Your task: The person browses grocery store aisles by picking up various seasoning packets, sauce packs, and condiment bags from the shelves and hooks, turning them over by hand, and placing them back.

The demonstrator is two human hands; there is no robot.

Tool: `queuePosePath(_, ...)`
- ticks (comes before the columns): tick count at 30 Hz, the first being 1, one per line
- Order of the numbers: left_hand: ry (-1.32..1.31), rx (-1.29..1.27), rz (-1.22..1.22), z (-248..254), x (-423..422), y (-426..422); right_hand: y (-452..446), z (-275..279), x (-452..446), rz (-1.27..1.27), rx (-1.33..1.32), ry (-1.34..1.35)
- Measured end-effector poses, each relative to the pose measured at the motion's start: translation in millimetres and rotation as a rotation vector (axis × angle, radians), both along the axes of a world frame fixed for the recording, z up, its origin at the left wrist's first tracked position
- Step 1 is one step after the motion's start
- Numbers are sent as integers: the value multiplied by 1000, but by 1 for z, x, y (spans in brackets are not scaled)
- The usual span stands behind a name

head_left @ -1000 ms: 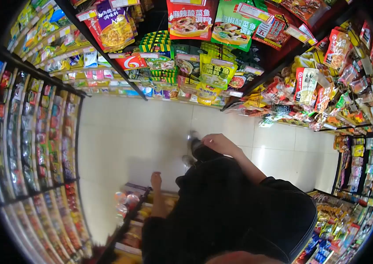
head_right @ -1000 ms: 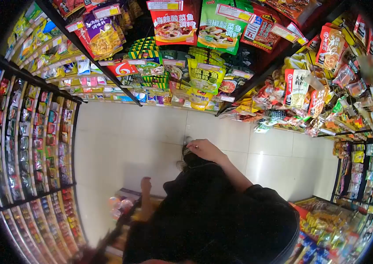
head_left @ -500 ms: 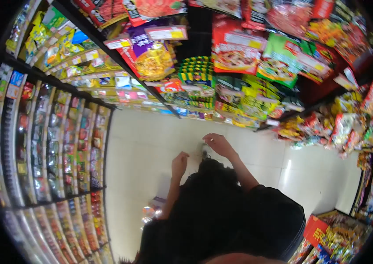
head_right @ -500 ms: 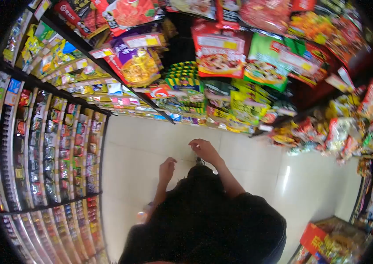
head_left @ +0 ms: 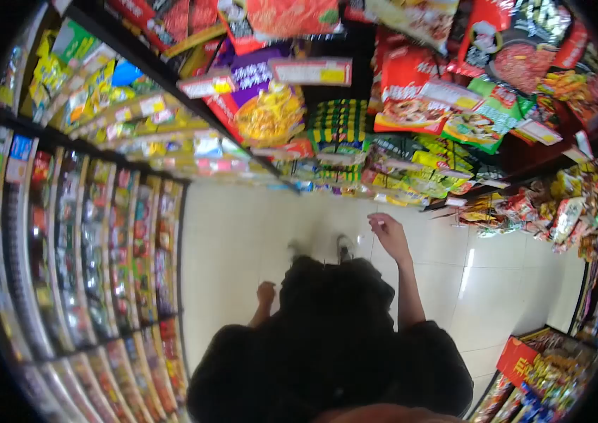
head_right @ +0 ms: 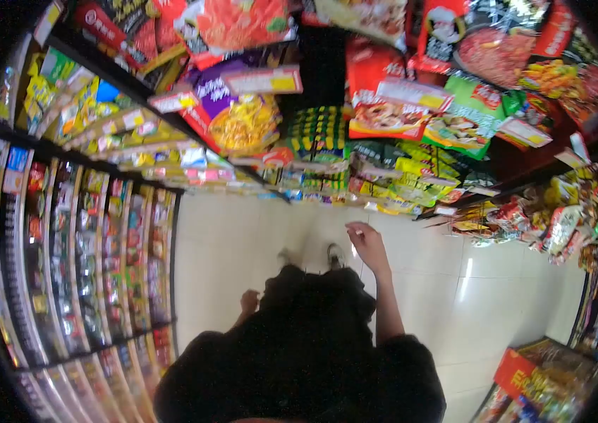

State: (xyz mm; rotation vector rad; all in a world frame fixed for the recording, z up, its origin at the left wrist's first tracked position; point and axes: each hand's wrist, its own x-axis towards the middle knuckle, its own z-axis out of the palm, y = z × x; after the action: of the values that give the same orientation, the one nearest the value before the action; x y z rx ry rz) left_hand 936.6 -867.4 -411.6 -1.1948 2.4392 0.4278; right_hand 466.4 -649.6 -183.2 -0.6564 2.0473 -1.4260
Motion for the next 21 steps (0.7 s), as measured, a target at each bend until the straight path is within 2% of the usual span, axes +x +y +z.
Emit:
queuePosePath(1, -84, 140, 97, -3, -10, -18, 3, 2, 2, -73, -26, 10)
queuePosePath(2, -57, 238, 170, -13, -12, -38, 4, 9, 5, -118, -42, 2)
queuePosePath(3, -75, 176, 18, -14, -21, -53, 4, 16, 8, -159, -57, -7)
queuePosePath(5, 139, 75, -175, -7, -40, -82, -9, 26, 5, -234, -149, -22)
queuePosePath(7, 391, 323, 131, 7, -71, -110, -39, 29, 6, -305, -299, -45)
queuePosePath(8, 505, 453, 292, 17, -88, -119, -62, 43, 3, -340, -240, 58)
queuePosePath(10, 571, 520, 325, 39, -119, -132, -115, 68, -5, -300, -380, -65)
queuePosePath(12, 607, 567, 318, 55, -136, -141, -174, 92, -17, -246, -377, 255)
queuePosePath(13, 612, 583, 296, 60, -141, -145, -203, 100, -20, -241, -408, 244)
queuePosePath(16, 679, 639, 238, 56, -136, -148, -268, 116, -21, -226, -363, 300)
queuePosePath(19, 708, 636, 230, 47, -115, -149, -320, 90, -23, -223, -550, 406)
queuePosePath(21, 733, 574, 228, 24, -91, -152, -329, 84, -19, -294, -498, 398)
